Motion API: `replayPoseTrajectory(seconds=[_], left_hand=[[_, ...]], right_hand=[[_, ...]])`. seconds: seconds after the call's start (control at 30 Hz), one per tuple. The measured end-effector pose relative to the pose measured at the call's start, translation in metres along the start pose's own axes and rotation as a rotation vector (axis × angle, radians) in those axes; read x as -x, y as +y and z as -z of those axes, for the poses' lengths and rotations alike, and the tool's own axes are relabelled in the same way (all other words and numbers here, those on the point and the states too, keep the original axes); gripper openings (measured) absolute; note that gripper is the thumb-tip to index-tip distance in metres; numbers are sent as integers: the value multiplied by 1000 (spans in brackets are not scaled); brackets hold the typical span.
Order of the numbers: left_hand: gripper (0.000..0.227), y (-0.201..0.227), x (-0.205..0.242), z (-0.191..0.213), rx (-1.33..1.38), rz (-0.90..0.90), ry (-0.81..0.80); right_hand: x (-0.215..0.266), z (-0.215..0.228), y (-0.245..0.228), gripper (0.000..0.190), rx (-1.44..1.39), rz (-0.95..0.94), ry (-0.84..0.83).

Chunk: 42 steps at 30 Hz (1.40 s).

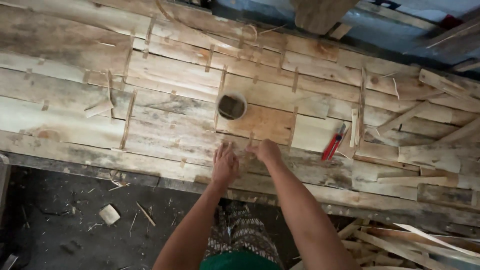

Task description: Fitting and trimming small wood scraps to create or repair a surface using a utility knife.

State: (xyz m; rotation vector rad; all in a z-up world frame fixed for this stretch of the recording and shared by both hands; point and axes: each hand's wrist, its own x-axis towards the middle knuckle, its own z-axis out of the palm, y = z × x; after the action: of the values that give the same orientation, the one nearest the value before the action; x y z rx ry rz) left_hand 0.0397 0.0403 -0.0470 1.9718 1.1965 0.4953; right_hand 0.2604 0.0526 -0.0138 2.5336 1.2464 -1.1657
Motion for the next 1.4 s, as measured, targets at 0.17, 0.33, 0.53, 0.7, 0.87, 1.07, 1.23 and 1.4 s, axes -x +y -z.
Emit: replayPoseTrajectory(seconds=[0.17,0.33,0.53,0.7,0.87,1.07,1.23,1.4], left_hand=[[17,6,-9,6,-35,-52,7],[13,7,-11,11,-50,-6,3],[15,20,-3,17,-6,10,1],[13,23,-4,19,-11,24,5],[12,24,-8,19,-33,-5,17],[12,22,-1,17,-26,29,21],[11,25,-7,21,-11,-19,57],[13,26,-7,20,2,21,22]], right_hand=[[-4,-12,9,64,-65,141,165],[-11,-5,7,65,-4,94,70],[-5,-3,4,60,-145,7,72],[5,15,-6,62,-124,-34,30],[6,30,-17,63,-226,-82,-59],[6,30,-20,59,-297,-129,-128],[14,42,-25,65,-386,-158,-166],[14,43,-30,74,-367,-143,-159]])
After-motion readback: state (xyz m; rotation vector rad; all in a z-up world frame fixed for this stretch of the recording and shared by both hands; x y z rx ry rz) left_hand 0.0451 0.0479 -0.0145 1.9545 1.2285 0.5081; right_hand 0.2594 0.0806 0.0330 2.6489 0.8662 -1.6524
